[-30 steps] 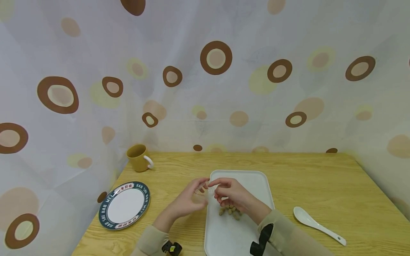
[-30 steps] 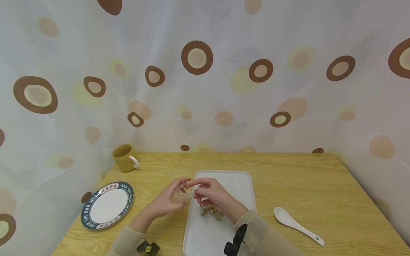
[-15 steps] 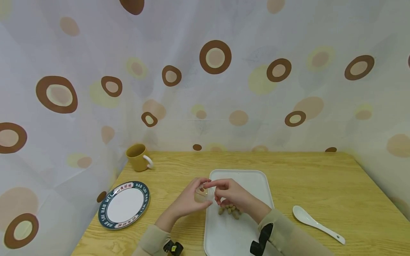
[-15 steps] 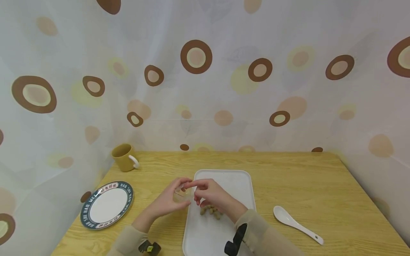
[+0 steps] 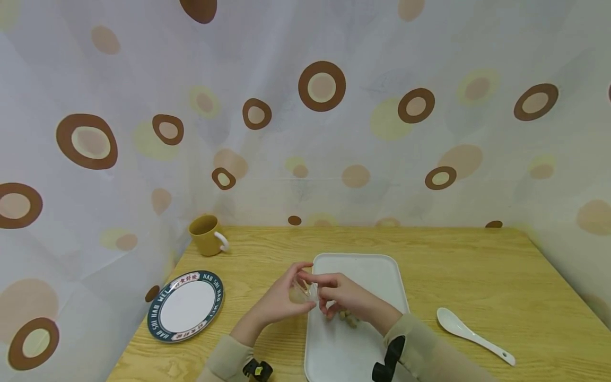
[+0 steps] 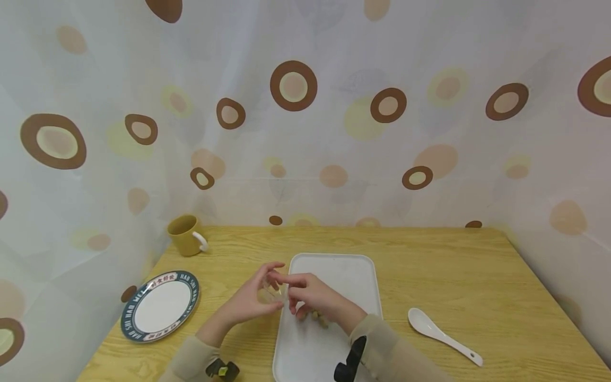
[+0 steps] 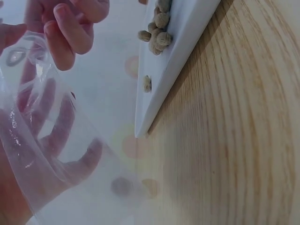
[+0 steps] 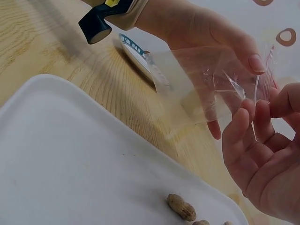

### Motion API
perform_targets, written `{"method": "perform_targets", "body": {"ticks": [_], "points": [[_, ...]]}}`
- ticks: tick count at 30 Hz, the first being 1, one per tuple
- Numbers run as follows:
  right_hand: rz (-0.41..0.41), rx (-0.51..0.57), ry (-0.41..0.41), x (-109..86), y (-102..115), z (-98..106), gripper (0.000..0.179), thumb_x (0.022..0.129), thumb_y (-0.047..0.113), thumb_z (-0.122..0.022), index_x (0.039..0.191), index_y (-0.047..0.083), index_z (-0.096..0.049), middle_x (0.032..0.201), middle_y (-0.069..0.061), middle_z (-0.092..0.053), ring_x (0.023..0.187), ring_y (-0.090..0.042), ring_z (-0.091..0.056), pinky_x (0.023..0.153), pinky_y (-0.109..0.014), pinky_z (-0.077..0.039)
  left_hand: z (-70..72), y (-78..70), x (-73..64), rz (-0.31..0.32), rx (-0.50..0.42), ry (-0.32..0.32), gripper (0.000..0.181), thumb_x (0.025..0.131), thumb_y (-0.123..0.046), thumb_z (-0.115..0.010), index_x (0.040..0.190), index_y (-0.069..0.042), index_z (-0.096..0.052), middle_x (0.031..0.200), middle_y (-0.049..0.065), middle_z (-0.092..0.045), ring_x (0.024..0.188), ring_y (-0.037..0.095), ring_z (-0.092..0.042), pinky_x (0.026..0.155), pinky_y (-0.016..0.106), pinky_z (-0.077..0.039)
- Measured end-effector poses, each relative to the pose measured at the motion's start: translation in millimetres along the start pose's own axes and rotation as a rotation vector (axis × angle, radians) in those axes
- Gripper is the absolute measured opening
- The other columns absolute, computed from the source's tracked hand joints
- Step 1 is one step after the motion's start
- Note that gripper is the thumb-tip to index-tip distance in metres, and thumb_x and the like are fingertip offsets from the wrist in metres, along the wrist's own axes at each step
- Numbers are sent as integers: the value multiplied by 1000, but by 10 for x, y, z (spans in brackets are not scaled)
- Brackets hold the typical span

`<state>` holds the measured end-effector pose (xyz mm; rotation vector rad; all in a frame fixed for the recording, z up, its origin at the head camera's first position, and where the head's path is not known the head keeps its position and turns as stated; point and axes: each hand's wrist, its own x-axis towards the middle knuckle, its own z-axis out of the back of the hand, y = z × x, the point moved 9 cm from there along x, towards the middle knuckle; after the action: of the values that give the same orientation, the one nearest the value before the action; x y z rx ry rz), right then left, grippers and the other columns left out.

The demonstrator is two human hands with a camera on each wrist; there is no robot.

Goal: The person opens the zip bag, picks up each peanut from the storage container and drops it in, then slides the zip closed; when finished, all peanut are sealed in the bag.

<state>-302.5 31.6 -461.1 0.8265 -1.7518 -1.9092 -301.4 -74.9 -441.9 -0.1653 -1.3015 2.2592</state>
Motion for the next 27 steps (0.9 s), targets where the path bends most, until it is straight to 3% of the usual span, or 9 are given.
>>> {"method": "perform_targets", "body": {"ticks": [6, 16, 22, 27], "points": [[4, 29, 17, -4, -18, -9, 53, 98, 6, -44, 149, 18, -46, 69, -2, -47, 63, -12, -50, 56, -26, -50, 1, 21, -7, 24, -33, -1, 72, 83, -21, -77, 143, -13, -40, 122, 13, -59, 114, 23, -52, 105, 55, -38], [58, 48, -51, -27, 91, 100, 48, 95, 4, -44, 142, 8, -54, 72, 0, -49, 63, -13, -48, 58, -29, -46, 80, 43, -27, -10, -11, -54, 55, 86, -16, -74, 136, -14, -51, 115, 7, -65, 99, 18, -59, 92, 40, -45], [78, 70, -54, -32, 89, 180, 42, 98, 8, -48, 139, 3, -54, 74, 1, -55, 64, -13, -51, 58, -27, -47, 120, 31, -20, -11, -12, -75, 53, 86, -10, -73, 134, -10, -50, 116, 12, -64, 105, 30, -60, 92, 40, -46], [84, 89, -61, -43, 74, 270, 44, 99, 10, -51, 142, 2, -51, 77, 3, -57, 68, -12, -55, 60, -26, -48, 141, 52, -27, -13, 1, -92, 57, 83, -12, -75, 134, -9, -50, 113, 7, -61, 101, 23, -56, 91, 41, -44]]}}
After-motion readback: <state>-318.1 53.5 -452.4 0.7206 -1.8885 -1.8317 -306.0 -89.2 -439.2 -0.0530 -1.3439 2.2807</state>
